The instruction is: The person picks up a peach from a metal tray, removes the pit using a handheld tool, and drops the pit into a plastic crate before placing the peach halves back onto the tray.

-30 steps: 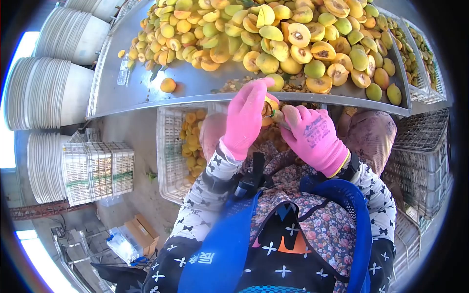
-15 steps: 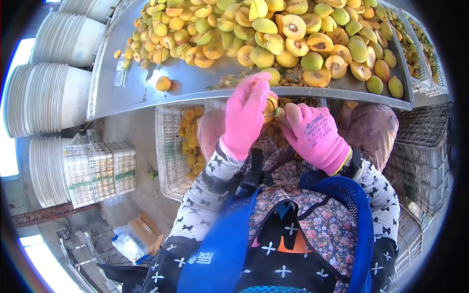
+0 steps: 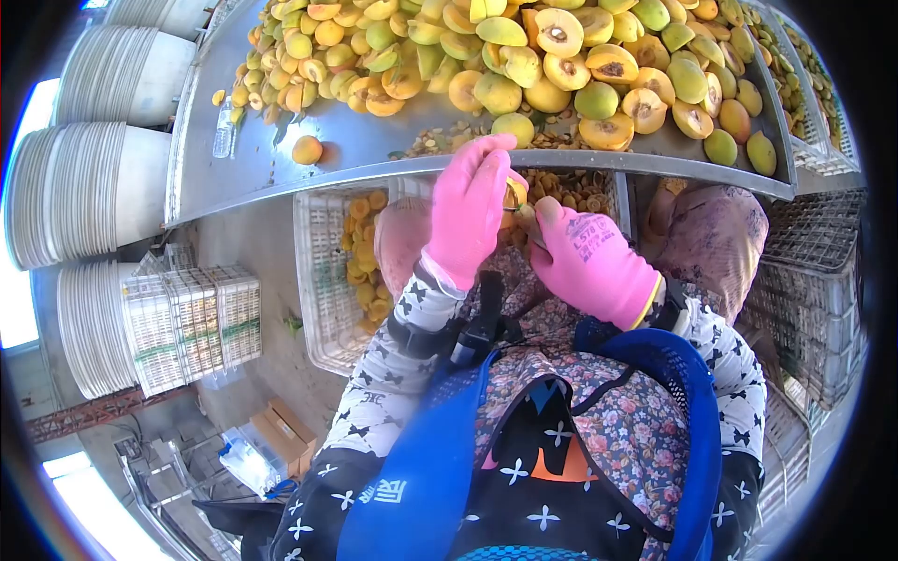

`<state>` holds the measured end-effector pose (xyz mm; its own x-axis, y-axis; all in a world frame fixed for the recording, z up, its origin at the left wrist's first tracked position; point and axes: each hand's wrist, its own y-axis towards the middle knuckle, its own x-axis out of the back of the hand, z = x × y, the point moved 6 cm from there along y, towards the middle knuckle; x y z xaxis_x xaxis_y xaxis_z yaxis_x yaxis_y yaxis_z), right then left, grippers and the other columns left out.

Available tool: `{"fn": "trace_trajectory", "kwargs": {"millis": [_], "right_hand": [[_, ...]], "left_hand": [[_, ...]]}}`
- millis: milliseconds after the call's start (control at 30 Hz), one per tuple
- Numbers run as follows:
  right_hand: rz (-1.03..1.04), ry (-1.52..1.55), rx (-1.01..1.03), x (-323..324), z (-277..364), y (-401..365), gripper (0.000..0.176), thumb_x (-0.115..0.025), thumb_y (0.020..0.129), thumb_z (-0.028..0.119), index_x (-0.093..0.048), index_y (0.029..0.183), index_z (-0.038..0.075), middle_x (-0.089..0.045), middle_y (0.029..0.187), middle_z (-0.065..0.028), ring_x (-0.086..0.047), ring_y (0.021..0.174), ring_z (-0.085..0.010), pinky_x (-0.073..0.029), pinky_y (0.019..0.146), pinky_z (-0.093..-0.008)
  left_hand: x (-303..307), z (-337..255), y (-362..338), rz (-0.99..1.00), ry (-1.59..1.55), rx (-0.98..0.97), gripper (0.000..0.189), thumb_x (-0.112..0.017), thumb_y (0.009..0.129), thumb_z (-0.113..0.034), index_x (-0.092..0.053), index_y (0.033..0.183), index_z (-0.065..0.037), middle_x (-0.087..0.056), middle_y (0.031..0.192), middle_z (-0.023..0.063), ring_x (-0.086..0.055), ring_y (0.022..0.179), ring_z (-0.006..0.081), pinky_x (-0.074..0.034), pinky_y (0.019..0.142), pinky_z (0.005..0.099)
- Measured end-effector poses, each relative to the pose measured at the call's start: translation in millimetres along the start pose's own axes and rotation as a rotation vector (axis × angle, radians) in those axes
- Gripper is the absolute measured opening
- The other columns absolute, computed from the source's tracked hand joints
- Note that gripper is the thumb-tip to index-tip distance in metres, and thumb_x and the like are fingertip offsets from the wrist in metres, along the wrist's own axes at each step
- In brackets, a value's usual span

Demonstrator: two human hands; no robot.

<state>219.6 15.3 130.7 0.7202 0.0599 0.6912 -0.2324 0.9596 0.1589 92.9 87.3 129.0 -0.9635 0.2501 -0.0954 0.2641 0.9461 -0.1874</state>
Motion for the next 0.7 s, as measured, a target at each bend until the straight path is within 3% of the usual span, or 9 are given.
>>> {"fn": "trace_trajectory", "kwargs": {"millis": [100, 300, 333, 433, 500, 600, 633, 700], "right_hand": [[0.091, -0.227, 0.009, -4, -7, 0, 0.024, -0.066, 0.084, 0.014, -0.048, 0.097, 0.004, -0.061, 0.076, -0.0183, -0.063, 0.070, -0.0405, -0.050, 0.061, -0.0480], [0.131, 0.268, -0.017, -15, 0, -9, 0.021, -0.063, 0.085, 0.012, -0.049, 0.098, 0.002, -0.062, 0.075, -0.0195, -0.063, 0.075, -0.0419, -0.050, 0.064, -0.0485], [0.031, 0.318, 0.005, -13, 4, -10, 0.019, -0.063, 0.085, 0.010, -0.048, 0.095, 0.003, -0.061, 0.075, -0.0206, -0.062, 0.075, -0.0441, -0.047, 0.063, -0.0502], [0.029, 0.336, -0.177, -13, -3, -8, 0.018, -0.063, 0.088, 0.013, -0.049, 0.092, 0.003, -0.061, 0.075, -0.0217, -0.061, 0.075, -0.0450, -0.046, 0.062, -0.0502], [0.020, 0.379, -0.188, -4, -1, -4, 0.020, -0.065, 0.089, 0.016, -0.051, 0.091, 0.003, -0.059, 0.072, -0.0207, -0.061, 0.071, -0.0427, -0.046, 0.061, -0.0487], [0.029, 0.632, -0.207, -14, -2, -6, 0.019, -0.066, 0.089, 0.018, -0.055, 0.091, 0.002, -0.058, 0.067, -0.0153, -0.060, 0.060, -0.0325, -0.046, 0.056, -0.0426], [0.037, 0.747, -0.214, -18, -1, -5, 0.018, -0.066, 0.089, 0.018, -0.056, 0.092, 0.002, -0.058, 0.065, -0.0128, -0.059, 0.056, -0.0281, -0.046, 0.053, -0.0399], [0.408, 1.115, -0.482, -6, 5, -8, 0.016, -0.065, 0.088, 0.016, -0.058, 0.093, 0.002, -0.056, 0.065, -0.0072, -0.055, 0.052, -0.0189, -0.043, 0.048, -0.0334]], "left_hand": [[2, 7, -4, -0.028, 0.009, 0.111, 0.029, -0.054, 0.102, -0.019, -0.059, 0.124, -0.002, -0.067, 0.086, 0.0057, -0.062, 0.080, 0.0097, -0.048, 0.074, 0.0220], [-2, 3, -6, 0.066, 0.045, 0.020, 0.031, -0.056, 0.101, -0.018, -0.059, 0.126, -0.001, -0.067, 0.088, 0.0062, -0.062, 0.082, 0.0103, -0.048, 0.075, 0.0227], [-4, 1, -6, 0.090, 0.058, 0.032, 0.032, -0.055, 0.101, -0.020, -0.058, 0.126, 0.000, -0.067, 0.088, 0.0068, -0.062, 0.083, 0.0108, -0.048, 0.075, 0.0232], [-9, -13, 1, 0.106, 0.062, -0.017, 0.036, -0.051, 0.103, -0.025, -0.058, 0.127, 0.000, -0.068, 0.089, 0.0089, -0.064, 0.084, 0.0130, -0.050, 0.077, 0.0251], [-11, -23, -1, 0.033, 0.020, -0.136, 0.041, -0.047, 0.104, -0.031, -0.057, 0.127, 0.001, -0.069, 0.090, 0.0105, -0.065, 0.082, 0.0153, -0.052, 0.076, 0.0269], [-16, -11, -11, -0.083, -0.251, 0.029, 0.048, -0.043, 0.106, -0.038, -0.057, 0.128, 0.002, -0.070, 0.090, 0.0125, -0.066, 0.077, 0.0186, -0.054, 0.070, 0.0293], [-16, -13, -11, -0.050, -0.252, 0.006, 0.048, -0.043, 0.106, -0.038, -0.057, 0.127, 0.003, -0.070, 0.089, 0.0127, -0.066, 0.075, 0.0189, -0.054, 0.068, 0.0295], [-15, -15, -13, 0.006, -0.256, -0.034, 0.049, -0.043, 0.106, -0.039, -0.057, 0.127, 0.003, -0.070, 0.087, 0.0131, -0.066, 0.071, 0.0196, -0.055, 0.064, 0.0300]]}}
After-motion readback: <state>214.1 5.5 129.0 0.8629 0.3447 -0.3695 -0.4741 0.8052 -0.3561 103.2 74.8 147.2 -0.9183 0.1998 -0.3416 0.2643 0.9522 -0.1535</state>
